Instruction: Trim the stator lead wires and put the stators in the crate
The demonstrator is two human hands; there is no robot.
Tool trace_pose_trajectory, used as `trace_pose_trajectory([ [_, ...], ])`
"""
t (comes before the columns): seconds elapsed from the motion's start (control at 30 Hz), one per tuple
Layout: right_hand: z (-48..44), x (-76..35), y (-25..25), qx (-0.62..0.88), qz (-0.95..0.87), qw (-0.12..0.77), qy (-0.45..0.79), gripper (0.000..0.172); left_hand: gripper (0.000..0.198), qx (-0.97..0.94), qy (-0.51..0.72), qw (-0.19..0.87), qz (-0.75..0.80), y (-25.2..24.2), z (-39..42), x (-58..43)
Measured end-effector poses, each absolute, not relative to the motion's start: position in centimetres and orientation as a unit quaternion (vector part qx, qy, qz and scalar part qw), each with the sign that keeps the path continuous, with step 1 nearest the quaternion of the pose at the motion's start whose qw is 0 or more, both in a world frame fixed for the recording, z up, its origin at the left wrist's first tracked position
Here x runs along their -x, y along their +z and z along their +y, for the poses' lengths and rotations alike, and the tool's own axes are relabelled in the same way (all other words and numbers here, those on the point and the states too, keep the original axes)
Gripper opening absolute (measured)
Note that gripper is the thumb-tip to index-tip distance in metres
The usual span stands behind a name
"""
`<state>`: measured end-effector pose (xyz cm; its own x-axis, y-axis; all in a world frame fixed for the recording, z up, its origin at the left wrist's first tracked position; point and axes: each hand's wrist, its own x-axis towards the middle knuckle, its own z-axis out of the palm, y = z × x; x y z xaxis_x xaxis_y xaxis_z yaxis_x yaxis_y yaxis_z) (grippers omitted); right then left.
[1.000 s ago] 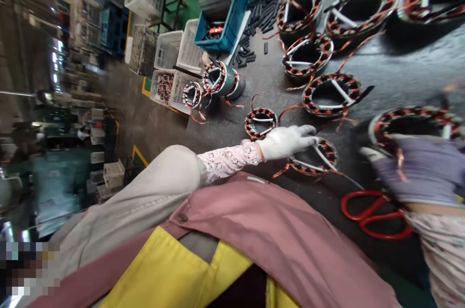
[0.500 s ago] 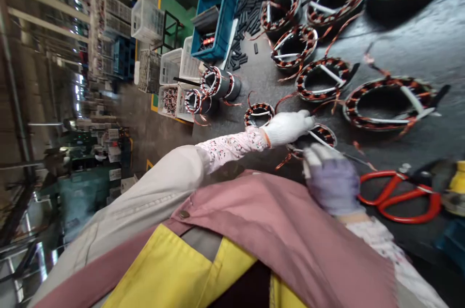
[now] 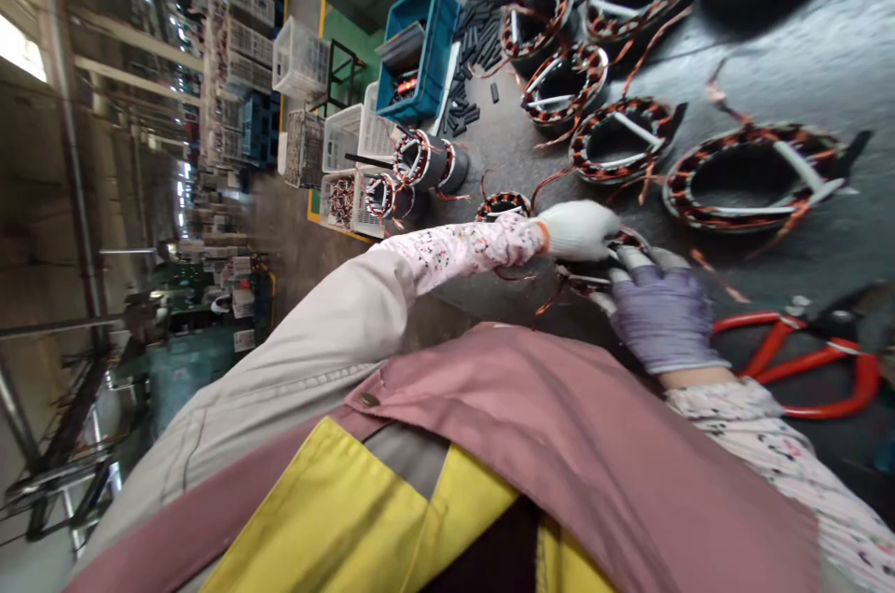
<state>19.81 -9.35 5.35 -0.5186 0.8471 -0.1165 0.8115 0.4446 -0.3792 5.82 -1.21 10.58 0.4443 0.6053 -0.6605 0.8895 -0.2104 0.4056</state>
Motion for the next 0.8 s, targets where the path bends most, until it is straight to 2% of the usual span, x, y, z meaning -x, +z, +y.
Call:
trace_pose_trajectory([
  [0.07, -9.1, -19.9, 5.0, 0.542, -0.803, 0.055, 0.244, 0.041, 0.017, -0.729, -0.182, 0.467, 0.467, 11.2, -2.1, -4.9],
  [0.13, -9.0, -20.0, 5.1, 0.561, -0.777, 0.076, 0.274, 0.037, 0.019, -0.694, -0.110, 0.516, 0.490, 11.8, -2.7, -3.4],
  [0.23, -8.7, -19.5, 6.5, 0.495, -0.826, 0.087, 0.254, 0.034, 0.018, -0.632, 0.028, 0.495, 0.595, 12.3, -2.5, -0.6],
  [0.3, -8.2, -18.3, 7.9, 0.485, -0.834, 0.045, 0.260, 0.040, 0.019, -0.629, 0.053, 0.472, 0.616, 12.2, -2.2, 0.9],
  [0.37, -7.4, -16.8, 9.0, 0.502, -0.805, -0.038, 0.314, 0.043, 0.021, -0.643, 0.053, 0.476, 0.597, 11.9, -2.5, 1.6],
  [0.47, -6.1, -14.8, 9.3, 0.510, -0.776, -0.100, 0.357, 0.038, 0.023, -0.646, 0.075, 0.478, 0.590, 11.1, -3.9, 1.5],
  [0.63, -6.3, -14.7, 7.1, 0.534, -0.788, -0.013, 0.305, 0.030, 0.026, -0.649, 0.075, 0.455, 0.605, 10.6, -5.4, 1.3],
  [0.73, -7.3, -16.2, 5.5, 0.585, -0.735, 0.127, 0.318, 0.029, 0.026, -0.678, 0.061, 0.424, 0.598, 10.8, -5.6, 1.8],
  [0.8, -8.0, -17.5, 4.9, 0.613, -0.696, 0.200, 0.318, 0.035, 0.028, -0.710, 0.040, 0.385, 0.589, 10.8, -6.0, 2.0],
])
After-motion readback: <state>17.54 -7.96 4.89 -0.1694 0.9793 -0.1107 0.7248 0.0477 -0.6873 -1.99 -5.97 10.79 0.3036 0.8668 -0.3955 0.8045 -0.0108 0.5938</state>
